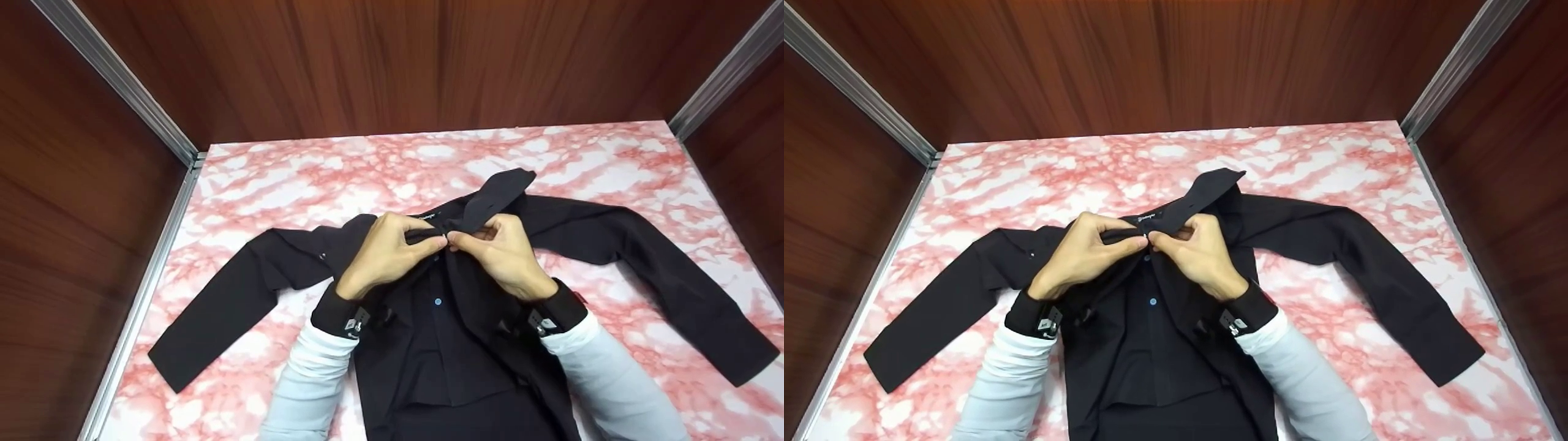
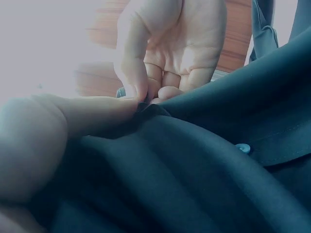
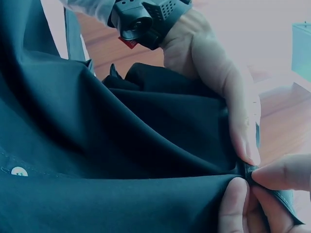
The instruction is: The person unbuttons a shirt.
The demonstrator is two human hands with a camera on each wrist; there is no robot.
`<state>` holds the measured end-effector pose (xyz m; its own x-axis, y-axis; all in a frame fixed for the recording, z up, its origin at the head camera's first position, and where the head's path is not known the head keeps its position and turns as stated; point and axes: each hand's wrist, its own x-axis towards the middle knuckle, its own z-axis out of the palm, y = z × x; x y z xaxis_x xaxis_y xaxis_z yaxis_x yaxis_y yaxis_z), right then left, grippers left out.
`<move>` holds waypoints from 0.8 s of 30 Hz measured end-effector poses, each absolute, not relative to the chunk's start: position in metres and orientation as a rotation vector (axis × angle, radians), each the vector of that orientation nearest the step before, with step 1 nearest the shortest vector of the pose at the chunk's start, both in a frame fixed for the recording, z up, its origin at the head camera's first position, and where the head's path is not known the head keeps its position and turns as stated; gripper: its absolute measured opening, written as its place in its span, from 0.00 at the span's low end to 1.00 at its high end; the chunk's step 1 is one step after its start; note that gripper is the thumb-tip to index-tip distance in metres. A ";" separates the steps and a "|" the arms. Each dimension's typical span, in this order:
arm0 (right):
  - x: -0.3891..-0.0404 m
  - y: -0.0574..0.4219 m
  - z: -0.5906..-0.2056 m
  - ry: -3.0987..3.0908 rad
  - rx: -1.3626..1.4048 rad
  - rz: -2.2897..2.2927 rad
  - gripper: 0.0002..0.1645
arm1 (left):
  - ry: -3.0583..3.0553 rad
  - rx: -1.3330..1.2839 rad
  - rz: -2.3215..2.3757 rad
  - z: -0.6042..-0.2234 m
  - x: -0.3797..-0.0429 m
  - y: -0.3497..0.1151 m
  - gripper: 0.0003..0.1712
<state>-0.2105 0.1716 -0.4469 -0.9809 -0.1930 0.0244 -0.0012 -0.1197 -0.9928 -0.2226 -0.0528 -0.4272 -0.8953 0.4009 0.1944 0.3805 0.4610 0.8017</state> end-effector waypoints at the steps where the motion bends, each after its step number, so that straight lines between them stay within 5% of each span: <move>1: -0.211 0.172 -0.447 1.997 -0.223 -2.246 0.09 | 2.678 0.725 1.449 -0.427 -0.223 -0.053 0.09; 7: -0.212 0.176 -0.447 2.032 -0.241 -2.213 0.03 | 2.718 0.773 1.460 -0.429 -0.223 -0.051 0.08; 24: -0.214 0.182 -0.441 1.994 -0.365 -2.122 0.04 | 2.691 1.024 1.425 -0.435 -0.226 -0.056 0.04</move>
<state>-0.2141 0.1819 -0.4411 -0.9482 -0.3154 0.0388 -0.0192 -0.0652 -0.9977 -0.2261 -0.0564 -0.4348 -0.7944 0.5017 0.3424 0.5651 0.4040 0.7193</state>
